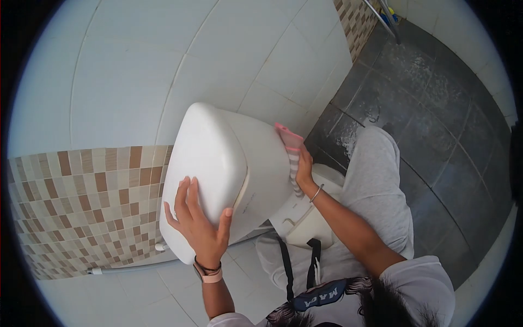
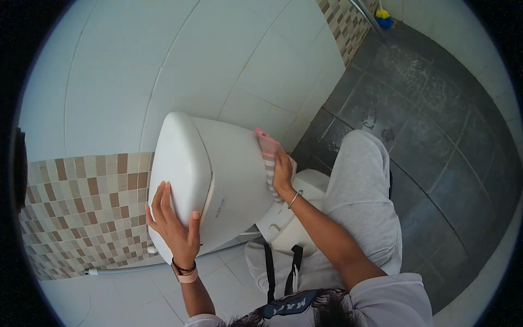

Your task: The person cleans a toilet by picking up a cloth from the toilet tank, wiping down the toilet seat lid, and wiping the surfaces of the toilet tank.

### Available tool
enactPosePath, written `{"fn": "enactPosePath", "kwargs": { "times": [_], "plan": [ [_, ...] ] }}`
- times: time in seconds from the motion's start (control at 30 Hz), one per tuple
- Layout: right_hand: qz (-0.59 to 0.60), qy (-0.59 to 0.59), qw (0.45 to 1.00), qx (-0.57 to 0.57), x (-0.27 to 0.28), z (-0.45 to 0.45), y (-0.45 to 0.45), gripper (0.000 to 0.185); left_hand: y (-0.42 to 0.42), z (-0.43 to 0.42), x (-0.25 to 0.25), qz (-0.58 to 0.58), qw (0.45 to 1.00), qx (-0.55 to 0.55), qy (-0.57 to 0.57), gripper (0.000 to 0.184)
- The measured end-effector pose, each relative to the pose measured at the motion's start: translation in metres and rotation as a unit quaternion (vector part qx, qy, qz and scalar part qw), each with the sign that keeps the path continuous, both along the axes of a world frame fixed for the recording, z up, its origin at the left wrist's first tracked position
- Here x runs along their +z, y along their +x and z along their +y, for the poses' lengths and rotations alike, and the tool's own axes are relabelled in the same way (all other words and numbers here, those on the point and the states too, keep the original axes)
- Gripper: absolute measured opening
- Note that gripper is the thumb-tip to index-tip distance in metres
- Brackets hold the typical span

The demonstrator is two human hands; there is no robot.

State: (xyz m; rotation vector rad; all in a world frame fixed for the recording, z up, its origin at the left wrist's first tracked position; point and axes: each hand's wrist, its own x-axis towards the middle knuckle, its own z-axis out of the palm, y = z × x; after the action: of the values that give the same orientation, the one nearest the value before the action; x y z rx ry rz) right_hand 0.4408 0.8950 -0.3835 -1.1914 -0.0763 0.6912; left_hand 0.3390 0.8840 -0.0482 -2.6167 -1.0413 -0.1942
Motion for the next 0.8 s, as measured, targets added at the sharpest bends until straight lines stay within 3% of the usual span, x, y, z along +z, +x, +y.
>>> {"fn": "enactPosePath", "kwargs": {
  "times": [0.07, 0.13, 0.23, 0.33, 0.5, 0.67, 0.8],
  "plan": [
    [0.008, 0.047, 0.998, 0.031, 0.088, -0.013, 0.036, 0.045, 0.001, 0.000, -0.001, -0.018, 1.000, 0.001, -0.004, 0.071],
    [-0.086, 0.099, 0.991, 0.038, 0.144, -0.017, 0.052, 0.049, 0.002, 0.000, -0.001, -0.034, 0.999, 0.005, -0.005, 0.066],
    [-0.286, 0.103, 0.952, 0.016, 0.195, -0.013, 0.059, 0.050, 0.006, 0.000, 0.001, -0.061, 0.998, 0.009, -0.023, 0.062],
    [-0.252, 0.116, 0.958, 0.073, 0.203, -0.011, 0.067, 0.044, 0.011, 0.001, 0.001, -0.054, 0.998, 0.002, 0.009, 0.059],
    [-0.122, 0.162, 0.953, 0.225, 0.144, 0.018, 0.094, 0.041, 0.010, 0.002, -0.003, -0.049, 0.999, 0.000, 0.022, 0.054],
    [-0.080, 0.093, 0.962, 0.244, 0.024, 0.041, 0.079, 0.044, 0.011, 0.003, -0.003, -0.054, 0.998, -0.007, 0.020, 0.053],
    [-0.050, 0.053, 0.976, 0.203, -0.014, 0.029, 0.061, 0.046, 0.011, 0.001, -0.002, -0.060, 0.998, 0.007, 0.003, 0.054]
  ]
}}
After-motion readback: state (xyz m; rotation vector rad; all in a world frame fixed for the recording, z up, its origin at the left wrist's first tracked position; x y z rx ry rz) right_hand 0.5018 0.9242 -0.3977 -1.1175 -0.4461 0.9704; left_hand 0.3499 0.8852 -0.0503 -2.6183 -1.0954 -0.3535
